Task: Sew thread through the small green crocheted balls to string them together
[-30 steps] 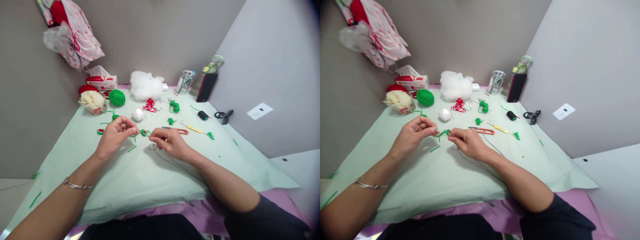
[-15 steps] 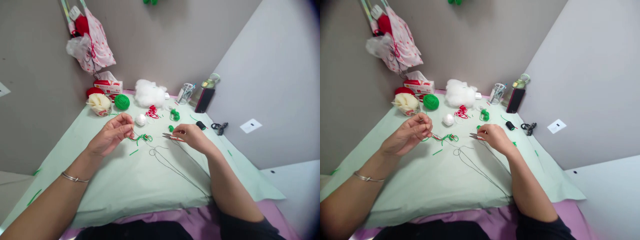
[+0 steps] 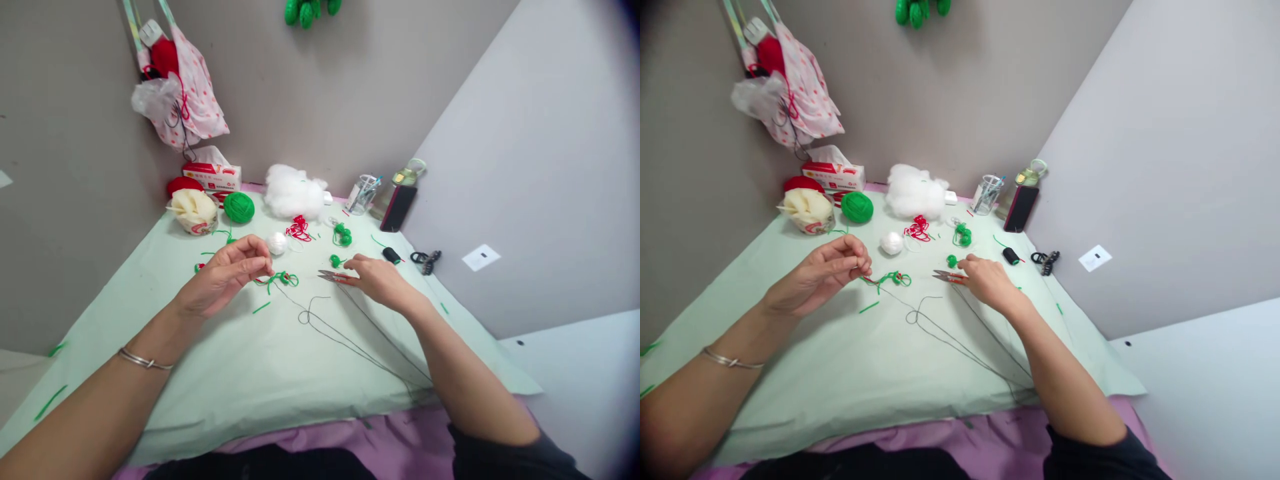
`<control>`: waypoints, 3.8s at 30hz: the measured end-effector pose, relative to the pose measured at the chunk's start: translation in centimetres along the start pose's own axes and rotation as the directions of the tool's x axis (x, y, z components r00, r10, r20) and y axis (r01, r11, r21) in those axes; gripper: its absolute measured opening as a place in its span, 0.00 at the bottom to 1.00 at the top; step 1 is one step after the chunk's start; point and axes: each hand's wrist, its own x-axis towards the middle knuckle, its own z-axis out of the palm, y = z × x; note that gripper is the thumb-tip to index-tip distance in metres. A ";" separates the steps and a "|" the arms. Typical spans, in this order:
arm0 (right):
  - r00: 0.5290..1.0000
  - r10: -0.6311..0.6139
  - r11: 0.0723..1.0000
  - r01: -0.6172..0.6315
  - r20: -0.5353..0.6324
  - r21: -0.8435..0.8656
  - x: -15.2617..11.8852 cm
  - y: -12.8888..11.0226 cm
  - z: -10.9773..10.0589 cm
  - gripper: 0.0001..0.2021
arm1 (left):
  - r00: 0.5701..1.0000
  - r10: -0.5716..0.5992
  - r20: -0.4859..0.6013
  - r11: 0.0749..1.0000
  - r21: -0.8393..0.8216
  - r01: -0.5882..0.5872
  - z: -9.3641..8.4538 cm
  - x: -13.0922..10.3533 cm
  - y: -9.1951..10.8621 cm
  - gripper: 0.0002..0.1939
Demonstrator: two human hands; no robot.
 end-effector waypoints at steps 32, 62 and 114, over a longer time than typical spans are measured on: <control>0.987 0.071 0.884 0.004 -0.142 0.468 2.4 1.7 -0.1 0.15 | 0.994 -0.099 0.035 0.992 0.085 0.096 1.0 -0.1 -0.7 0.06; 0.962 -0.025 0.833 0.170 -0.272 0.526 1.9 -5.9 -1.0 0.08 | 0.953 -0.285 -0.103 0.958 0.001 0.287 3.5 0.0 -4.7 0.17; 0.974 -0.010 0.222 0.223 -0.226 0.949 -0.1 -10.3 1.7 0.03 | 0.949 -0.019 -0.315 0.990 0.126 0.062 2.8 0.3 -4.3 0.20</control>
